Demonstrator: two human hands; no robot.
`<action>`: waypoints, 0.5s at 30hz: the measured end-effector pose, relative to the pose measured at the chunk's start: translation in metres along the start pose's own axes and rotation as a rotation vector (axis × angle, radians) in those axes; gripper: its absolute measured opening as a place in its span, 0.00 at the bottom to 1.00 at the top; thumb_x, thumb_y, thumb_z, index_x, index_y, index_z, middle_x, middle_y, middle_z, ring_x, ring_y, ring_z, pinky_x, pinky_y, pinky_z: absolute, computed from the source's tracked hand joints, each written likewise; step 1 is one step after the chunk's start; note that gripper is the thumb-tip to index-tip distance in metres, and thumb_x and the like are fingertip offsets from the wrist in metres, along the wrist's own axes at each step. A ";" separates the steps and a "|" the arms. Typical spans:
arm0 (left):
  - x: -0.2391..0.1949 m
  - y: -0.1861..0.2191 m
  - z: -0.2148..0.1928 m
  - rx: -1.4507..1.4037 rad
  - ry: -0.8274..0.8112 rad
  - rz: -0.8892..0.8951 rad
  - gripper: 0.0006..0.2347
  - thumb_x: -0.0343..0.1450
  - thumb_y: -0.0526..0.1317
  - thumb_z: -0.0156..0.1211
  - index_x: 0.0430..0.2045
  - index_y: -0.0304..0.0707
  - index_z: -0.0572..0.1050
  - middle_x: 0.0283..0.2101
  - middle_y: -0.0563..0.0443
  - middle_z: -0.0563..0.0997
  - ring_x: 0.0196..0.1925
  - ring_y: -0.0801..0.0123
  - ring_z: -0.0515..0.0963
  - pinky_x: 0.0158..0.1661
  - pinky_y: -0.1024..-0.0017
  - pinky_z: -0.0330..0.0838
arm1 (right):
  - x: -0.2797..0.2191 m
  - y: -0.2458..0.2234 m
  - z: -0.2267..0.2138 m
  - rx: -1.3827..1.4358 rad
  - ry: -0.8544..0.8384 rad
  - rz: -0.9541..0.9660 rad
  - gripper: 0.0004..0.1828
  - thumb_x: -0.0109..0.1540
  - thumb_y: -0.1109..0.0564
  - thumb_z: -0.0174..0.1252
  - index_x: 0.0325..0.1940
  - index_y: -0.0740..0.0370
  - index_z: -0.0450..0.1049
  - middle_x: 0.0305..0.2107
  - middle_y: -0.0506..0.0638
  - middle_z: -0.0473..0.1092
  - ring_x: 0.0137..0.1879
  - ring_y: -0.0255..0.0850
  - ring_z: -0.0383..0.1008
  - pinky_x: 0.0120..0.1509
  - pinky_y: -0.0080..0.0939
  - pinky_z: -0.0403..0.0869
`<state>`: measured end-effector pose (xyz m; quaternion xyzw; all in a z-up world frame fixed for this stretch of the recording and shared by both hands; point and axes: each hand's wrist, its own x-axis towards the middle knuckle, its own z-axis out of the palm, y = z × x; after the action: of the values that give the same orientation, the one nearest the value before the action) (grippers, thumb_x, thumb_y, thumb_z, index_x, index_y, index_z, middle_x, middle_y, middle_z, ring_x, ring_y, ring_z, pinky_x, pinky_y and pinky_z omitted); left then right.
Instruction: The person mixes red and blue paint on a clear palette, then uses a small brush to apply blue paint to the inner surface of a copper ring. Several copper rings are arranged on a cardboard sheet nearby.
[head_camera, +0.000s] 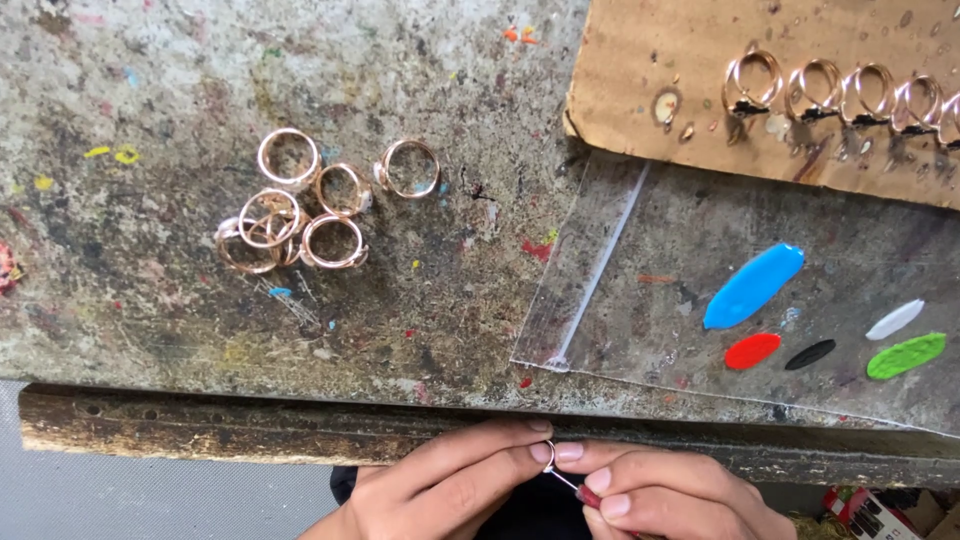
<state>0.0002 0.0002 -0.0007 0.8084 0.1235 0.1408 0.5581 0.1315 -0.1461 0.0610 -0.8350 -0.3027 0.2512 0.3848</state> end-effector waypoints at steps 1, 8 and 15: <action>0.000 0.000 0.000 -0.002 0.003 0.005 0.09 0.74 0.33 0.61 0.48 0.39 0.80 0.53 0.49 0.84 0.49 0.76 0.89 0.52 0.84 0.84 | -0.001 0.002 0.000 0.009 0.002 -0.008 0.12 0.51 0.62 0.69 0.33 0.55 0.74 0.33 0.46 0.81 0.44 0.32 0.94 0.51 0.20 0.88; -0.001 0.000 0.002 0.029 0.020 -0.001 0.09 0.74 0.33 0.62 0.48 0.41 0.80 0.53 0.52 0.84 0.48 0.80 0.90 0.46 0.88 0.86 | -0.001 0.004 0.001 0.015 0.005 -0.036 0.12 0.51 0.63 0.69 0.34 0.55 0.74 0.33 0.46 0.81 0.44 0.33 0.94 0.50 0.20 0.89; -0.001 -0.002 0.002 0.044 0.024 0.010 0.09 0.74 0.34 0.62 0.48 0.42 0.81 0.53 0.53 0.84 0.48 0.82 0.89 0.44 0.89 0.85 | 0.001 0.003 -0.004 0.019 -0.042 -0.028 0.11 0.51 0.62 0.69 0.34 0.55 0.75 0.35 0.46 0.82 0.46 0.33 0.94 0.53 0.21 0.89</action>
<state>0.0001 -0.0017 -0.0032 0.8193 0.1292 0.1503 0.5380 0.1359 -0.1485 0.0607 -0.8216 -0.3199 0.2660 0.3897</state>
